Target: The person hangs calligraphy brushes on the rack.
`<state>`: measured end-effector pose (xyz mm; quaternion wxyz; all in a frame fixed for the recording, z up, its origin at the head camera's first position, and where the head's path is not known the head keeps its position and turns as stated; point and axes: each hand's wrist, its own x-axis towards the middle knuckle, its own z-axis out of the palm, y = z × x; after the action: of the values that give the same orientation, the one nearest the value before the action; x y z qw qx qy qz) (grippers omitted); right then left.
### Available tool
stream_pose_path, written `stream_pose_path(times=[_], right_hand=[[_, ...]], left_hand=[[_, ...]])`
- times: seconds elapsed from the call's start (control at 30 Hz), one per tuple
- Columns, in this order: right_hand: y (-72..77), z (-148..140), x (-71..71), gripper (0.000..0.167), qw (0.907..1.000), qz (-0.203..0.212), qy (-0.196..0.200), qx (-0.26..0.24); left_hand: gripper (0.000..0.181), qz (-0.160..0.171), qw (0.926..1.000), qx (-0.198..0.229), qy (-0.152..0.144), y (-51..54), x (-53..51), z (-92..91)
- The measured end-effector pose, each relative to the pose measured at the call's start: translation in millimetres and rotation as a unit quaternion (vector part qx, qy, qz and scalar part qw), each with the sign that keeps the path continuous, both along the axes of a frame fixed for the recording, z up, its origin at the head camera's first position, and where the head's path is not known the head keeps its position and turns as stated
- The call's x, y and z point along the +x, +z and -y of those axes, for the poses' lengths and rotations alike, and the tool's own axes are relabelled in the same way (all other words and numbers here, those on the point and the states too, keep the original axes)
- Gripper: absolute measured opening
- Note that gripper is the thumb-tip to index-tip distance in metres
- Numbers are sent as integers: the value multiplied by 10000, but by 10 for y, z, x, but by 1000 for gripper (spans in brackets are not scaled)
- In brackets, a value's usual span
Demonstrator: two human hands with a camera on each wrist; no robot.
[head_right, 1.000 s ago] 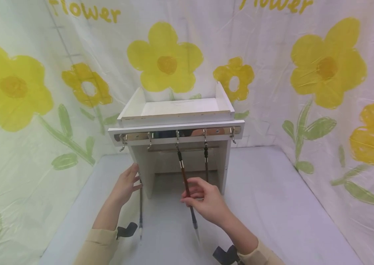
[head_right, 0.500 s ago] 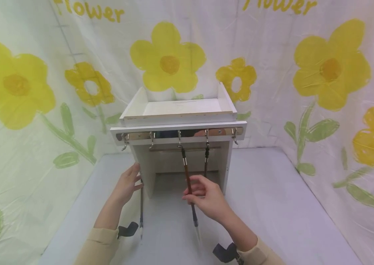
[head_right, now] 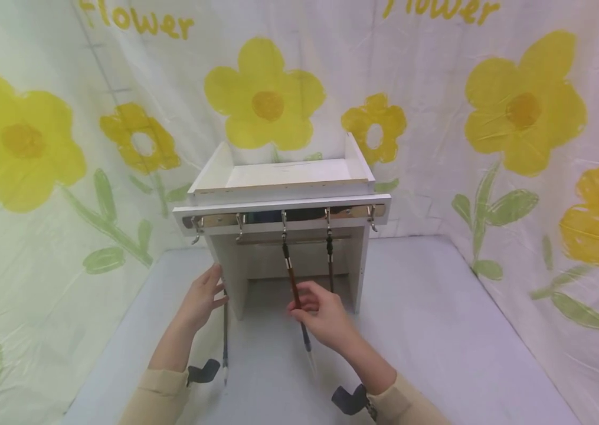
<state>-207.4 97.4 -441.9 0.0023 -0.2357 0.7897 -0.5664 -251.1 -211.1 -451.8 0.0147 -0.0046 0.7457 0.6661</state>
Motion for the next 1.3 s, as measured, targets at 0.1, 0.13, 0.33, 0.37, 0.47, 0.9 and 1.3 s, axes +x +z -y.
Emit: stream_pose_path(times=[0.1, 0.13, 0.33, 0.37, 0.47, 0.9, 1.3], right_hand=[[-33, 41, -31, 31, 9997, -95, -154, 169], [-42, 55, -40, 30, 9995, -116, -210, 216], [-129, 168, -173, 21, 9989, -212, -320, 264], [-148, 189, -202, 20, 9989, -229, -308, 260], [-196, 233, -266, 15, 9989, -268, -269, 262], [-149, 213, -226, 47, 9911, -779, -967, 479], [381, -119, 119, 51, 9858, -1290, -1078, 13]], left_hand=[[78, -15, 10000, 13, -23, -9, 13, -2], [78, -24, 10000, 17, -26, -10, 15, -4], [77, -53, 10000, 10, 0, -9, 22, -1], [77, -40, 10000, 14, 24, -11, 22, 0], [80, -34, 10000, 32, 54, -37, 16, 8], [78, -71, 10000, 2, 20, -39, -3, 17], [78, -38, 10000, 84, -32, -37, 5, 23]])
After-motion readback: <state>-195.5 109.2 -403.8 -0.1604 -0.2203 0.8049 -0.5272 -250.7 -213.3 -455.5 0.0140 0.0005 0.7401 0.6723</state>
